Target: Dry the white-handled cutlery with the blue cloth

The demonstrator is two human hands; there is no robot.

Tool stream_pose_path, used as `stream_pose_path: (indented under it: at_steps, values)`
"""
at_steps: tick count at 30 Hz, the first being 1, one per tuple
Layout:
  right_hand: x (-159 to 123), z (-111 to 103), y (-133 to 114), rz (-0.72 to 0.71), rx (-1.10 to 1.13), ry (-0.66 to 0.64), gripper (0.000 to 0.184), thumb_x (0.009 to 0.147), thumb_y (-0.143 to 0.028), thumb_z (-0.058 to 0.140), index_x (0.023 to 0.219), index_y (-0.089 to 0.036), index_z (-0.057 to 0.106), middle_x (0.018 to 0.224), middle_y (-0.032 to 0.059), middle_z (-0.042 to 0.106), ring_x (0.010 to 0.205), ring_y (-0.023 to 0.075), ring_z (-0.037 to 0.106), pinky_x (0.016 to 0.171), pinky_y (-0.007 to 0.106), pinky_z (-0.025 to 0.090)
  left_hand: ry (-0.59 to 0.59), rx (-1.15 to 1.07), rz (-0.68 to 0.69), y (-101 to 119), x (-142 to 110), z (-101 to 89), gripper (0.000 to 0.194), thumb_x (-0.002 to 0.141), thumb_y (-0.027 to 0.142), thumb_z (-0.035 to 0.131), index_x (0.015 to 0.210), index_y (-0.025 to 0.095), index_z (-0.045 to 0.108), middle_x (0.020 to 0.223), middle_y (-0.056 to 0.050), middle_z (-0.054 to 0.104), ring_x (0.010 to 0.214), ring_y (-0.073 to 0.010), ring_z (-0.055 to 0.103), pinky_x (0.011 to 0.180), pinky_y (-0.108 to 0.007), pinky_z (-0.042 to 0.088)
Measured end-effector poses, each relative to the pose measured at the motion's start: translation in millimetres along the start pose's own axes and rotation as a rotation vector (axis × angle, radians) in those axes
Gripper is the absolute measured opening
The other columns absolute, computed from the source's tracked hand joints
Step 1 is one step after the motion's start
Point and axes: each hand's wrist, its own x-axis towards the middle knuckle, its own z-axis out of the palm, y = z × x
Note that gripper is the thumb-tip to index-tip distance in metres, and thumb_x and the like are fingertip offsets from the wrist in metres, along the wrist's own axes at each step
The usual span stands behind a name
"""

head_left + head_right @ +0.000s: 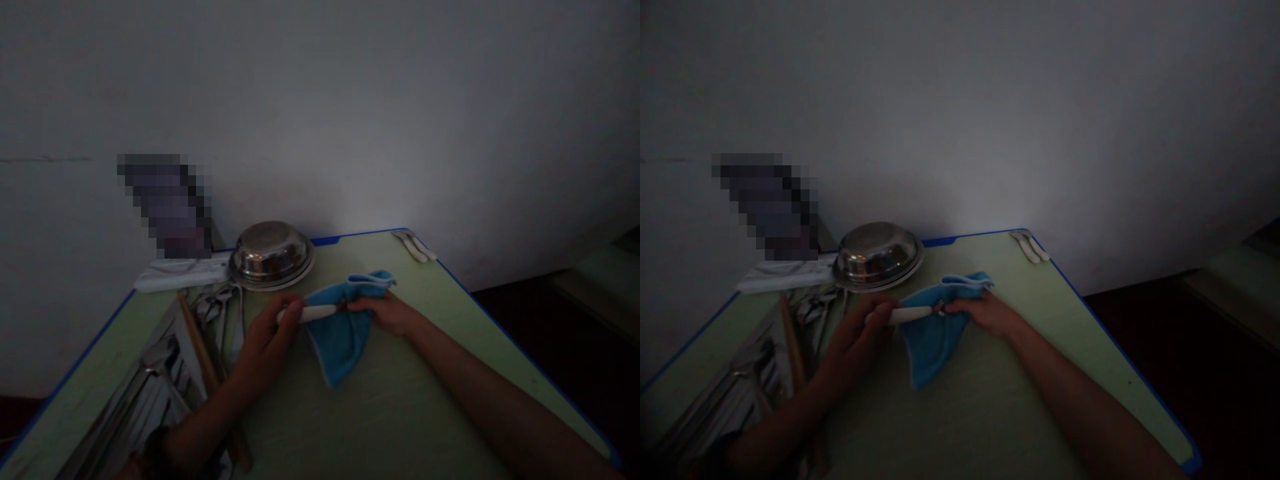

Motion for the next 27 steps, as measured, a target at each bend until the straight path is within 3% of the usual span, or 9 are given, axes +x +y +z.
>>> stream_pose_path:
  at_steps: [3,6,9,16,21,27]
  values:
    - [6,3,7,-0.057,0.077,0.123,0.017,0.072,-0.034,0.057,0.078,-0.021,0.066,0.081,0.0008,0.069,0.078,0.0167,0.064,0.081,0.036,0.049,-0.069,0.045,0.027,2,0,0.2,0.029,0.089,0.039,0.04,0.094,0.018,0.059,0.061,0.003,0.052,0.053,-0.0137,0.048,0.05,-0.023,0.036]
    - [7,6,6,-0.103,0.068,0.205,0.013,0.068,-0.029,0.064,0.079,-0.023,0.066,0.085,-0.0013,0.068,0.083,0.0169,0.062,0.085,0.036,0.046,-0.143,0.073,0.052,4,1,0.1,0.027,0.087,0.036,0.044,0.094,0.018,0.062,0.073,0.0,0.062,0.064,-0.0167,0.056,0.059,-0.025,0.041]
    - [3,8,-4,-0.119,0.013,0.213,0.02,0.06,-0.023,0.074,0.078,-0.022,0.068,0.086,-0.0019,0.068,0.088,0.0181,0.06,0.09,0.036,0.042,-0.177,0.09,0.057,4,1,-0.2,0.028,0.088,0.035,0.042,0.092,0.017,0.063,0.077,-0.001,0.065,0.069,-0.0187,0.058,0.063,-0.026,0.042]
    - [4,8,-3,-0.091,0.09,0.227,0.012,0.06,-0.018,0.071,0.072,-0.021,0.069,0.078,-0.0025,0.069,0.083,0.0174,0.061,0.087,0.033,0.043,-0.214,0.091,0.043,1,1,-0.4,0.029,0.09,0.036,0.039,0.093,0.017,0.061,0.077,-0.001,0.064,0.07,-0.0187,0.058,0.064,-0.026,0.042]
    - [9,5,4,-0.027,0.321,0.264,0.012,0.069,-0.032,0.057,0.075,-0.022,0.062,0.071,-0.0015,0.069,0.074,0.0196,0.064,0.073,0.036,0.05,-0.24,0.058,0.015,2,1,1.5,0.028,0.091,0.037,0.039,0.091,0.019,0.06,0.075,0.0,0.062,0.07,-0.0176,0.057,0.064,-0.026,0.042]
    - [12,5,-7,-0.043,0.511,0.262,0.023,0.071,-0.042,0.048,0.08,-0.023,0.058,0.077,0.0012,0.07,0.084,0.0229,0.065,0.071,0.036,0.051,-0.176,0.003,-0.064,0,1,3.9,0.032,0.091,0.043,0.035,0.076,0.02,0.052,0.063,0.002,0.051,0.059,-0.0158,0.051,0.055,-0.025,0.041]
